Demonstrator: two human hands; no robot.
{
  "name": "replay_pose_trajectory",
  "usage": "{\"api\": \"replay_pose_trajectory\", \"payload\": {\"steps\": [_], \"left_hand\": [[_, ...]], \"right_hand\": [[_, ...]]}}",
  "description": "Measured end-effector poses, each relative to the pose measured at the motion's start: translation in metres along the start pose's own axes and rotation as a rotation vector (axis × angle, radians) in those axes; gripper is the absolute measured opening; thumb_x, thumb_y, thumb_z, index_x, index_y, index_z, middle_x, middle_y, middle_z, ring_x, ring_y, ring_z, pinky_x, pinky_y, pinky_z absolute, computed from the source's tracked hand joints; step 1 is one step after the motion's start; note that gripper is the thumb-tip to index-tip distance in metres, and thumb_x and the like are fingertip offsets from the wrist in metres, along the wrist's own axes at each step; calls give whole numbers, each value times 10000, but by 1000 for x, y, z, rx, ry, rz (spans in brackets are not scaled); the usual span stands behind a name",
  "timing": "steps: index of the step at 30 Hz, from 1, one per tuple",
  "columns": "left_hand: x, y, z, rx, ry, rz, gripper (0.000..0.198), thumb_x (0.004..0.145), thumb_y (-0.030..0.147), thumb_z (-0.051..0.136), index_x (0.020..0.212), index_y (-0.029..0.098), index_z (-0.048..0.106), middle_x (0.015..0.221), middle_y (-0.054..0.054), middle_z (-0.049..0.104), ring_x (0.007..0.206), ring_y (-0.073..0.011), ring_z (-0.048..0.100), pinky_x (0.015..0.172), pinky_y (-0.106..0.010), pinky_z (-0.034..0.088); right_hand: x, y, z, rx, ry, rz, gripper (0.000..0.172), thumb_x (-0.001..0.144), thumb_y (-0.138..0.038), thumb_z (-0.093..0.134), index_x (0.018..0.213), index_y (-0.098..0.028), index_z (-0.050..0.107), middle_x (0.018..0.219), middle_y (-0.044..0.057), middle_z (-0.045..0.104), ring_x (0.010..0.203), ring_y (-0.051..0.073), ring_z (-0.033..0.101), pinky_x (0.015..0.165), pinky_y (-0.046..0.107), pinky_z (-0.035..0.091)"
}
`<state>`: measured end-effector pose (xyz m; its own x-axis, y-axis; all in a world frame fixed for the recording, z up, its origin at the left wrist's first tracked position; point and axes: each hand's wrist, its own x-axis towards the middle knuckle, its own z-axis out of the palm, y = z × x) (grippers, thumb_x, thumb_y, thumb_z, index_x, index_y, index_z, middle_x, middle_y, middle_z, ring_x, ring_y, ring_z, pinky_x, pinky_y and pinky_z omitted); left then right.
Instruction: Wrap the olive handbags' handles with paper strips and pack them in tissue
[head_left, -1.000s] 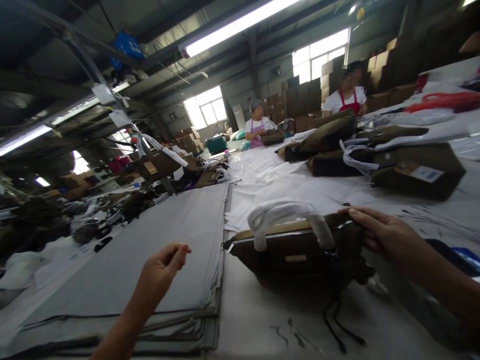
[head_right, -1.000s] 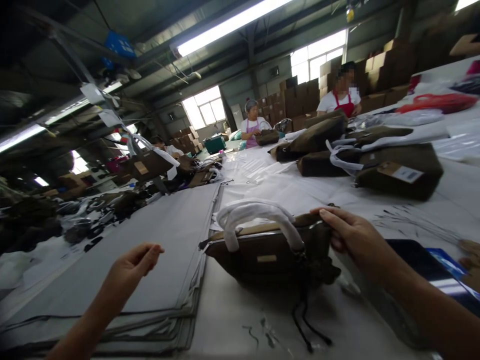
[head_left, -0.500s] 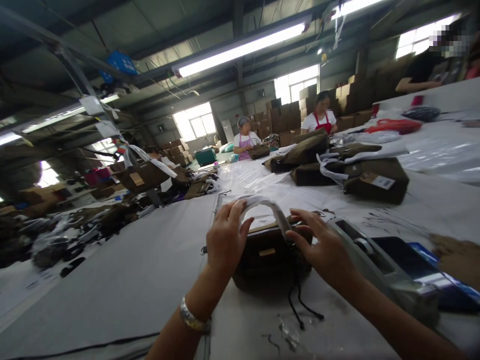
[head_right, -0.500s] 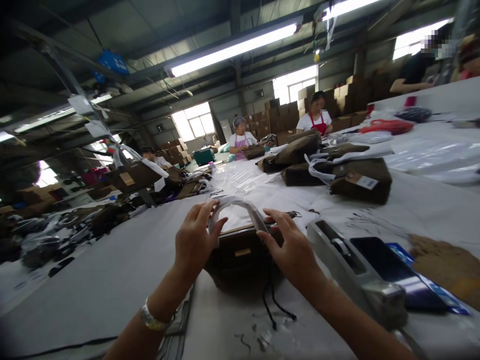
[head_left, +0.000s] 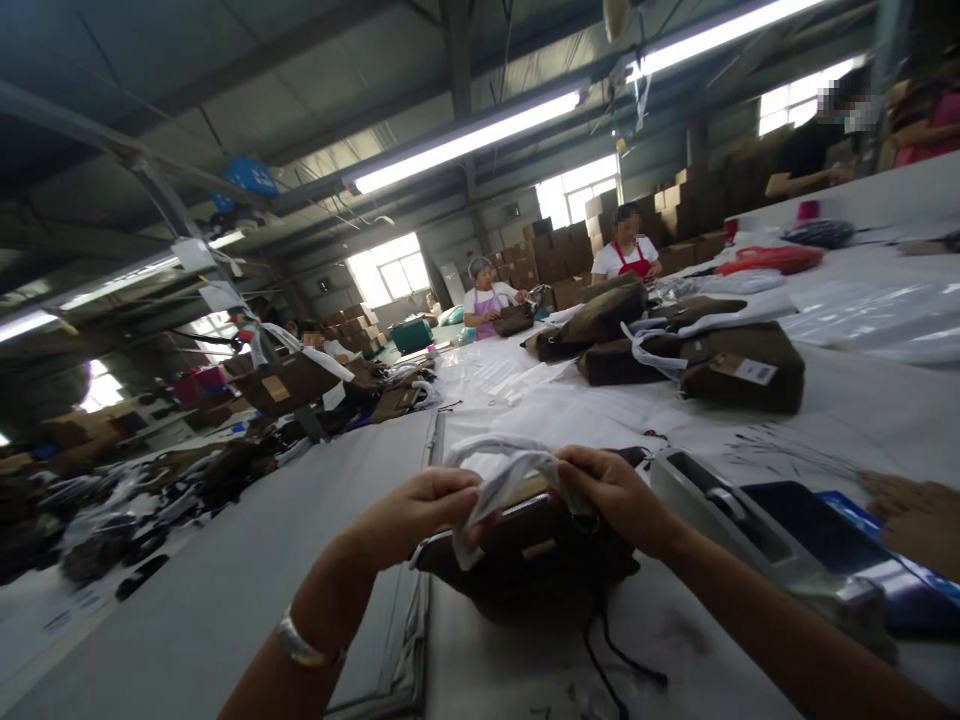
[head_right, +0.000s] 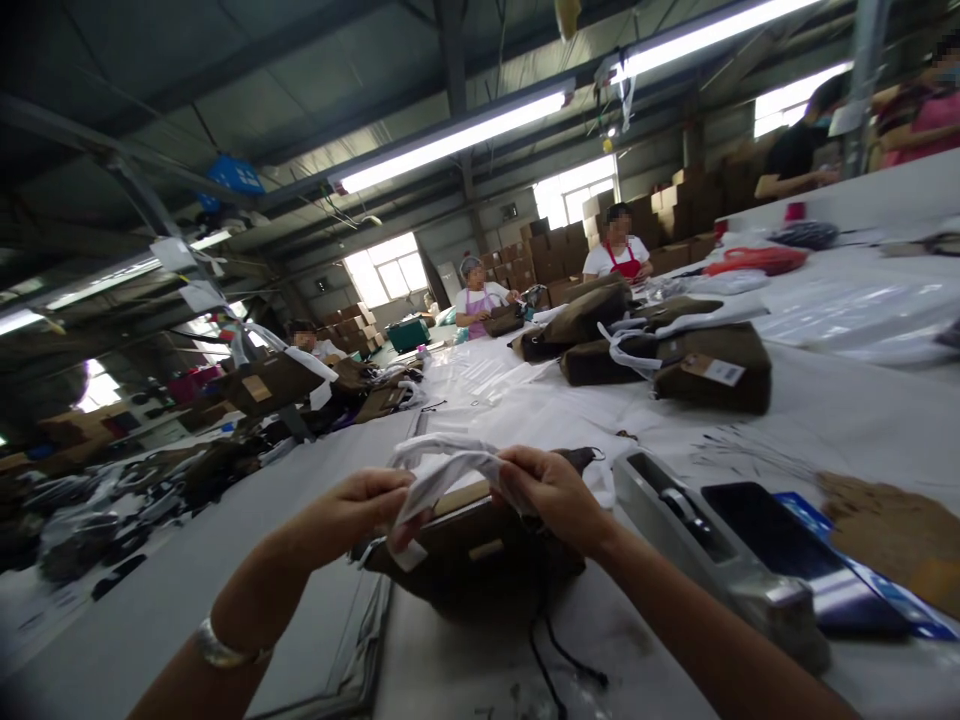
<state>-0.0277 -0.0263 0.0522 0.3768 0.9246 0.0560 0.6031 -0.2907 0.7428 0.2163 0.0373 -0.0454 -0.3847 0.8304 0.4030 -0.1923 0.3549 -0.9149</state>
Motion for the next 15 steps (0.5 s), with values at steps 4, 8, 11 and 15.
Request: {"api": "replay_pose_trajectory", "payload": {"steps": [4,8,11,15], "left_hand": [[-8,-2,7,-75,122,-26,597,944,688,373,781,155,587,560,15,471,500,-111,434,494,-230,364],[-18,4,37,574,621,215,232,890,318,684,1101,222,665,982,-53,724,824,-193,657,693,-256,473],[-19,10,47,956,792,419,441,933,180,602,1361,284,574,1413,-88,599,1185,-267,620,943,-333,492],[-13,22,36,605,474,136,450,909,262,642,1352,213,587,1278,-115,684,1145,-302,645,910,-375,518]], "right_hand": [[1,2,-5,166,-46,26,486,961,-630,478,847,-166,564,648,3,539,573,120,477,564,240,394],[-5,-2,-4,44,-62,-89,397,864,-555,696,929,-173,610,776,13,585,688,141,537,613,240,426],[-12,-4,0,-234,75,-293,255,869,-426,739,974,-209,655,905,21,664,826,178,613,754,266,486],[-13,-4,6,-362,277,-524,186,877,-311,755,1037,-265,672,944,5,704,872,178,660,798,266,517]]}}
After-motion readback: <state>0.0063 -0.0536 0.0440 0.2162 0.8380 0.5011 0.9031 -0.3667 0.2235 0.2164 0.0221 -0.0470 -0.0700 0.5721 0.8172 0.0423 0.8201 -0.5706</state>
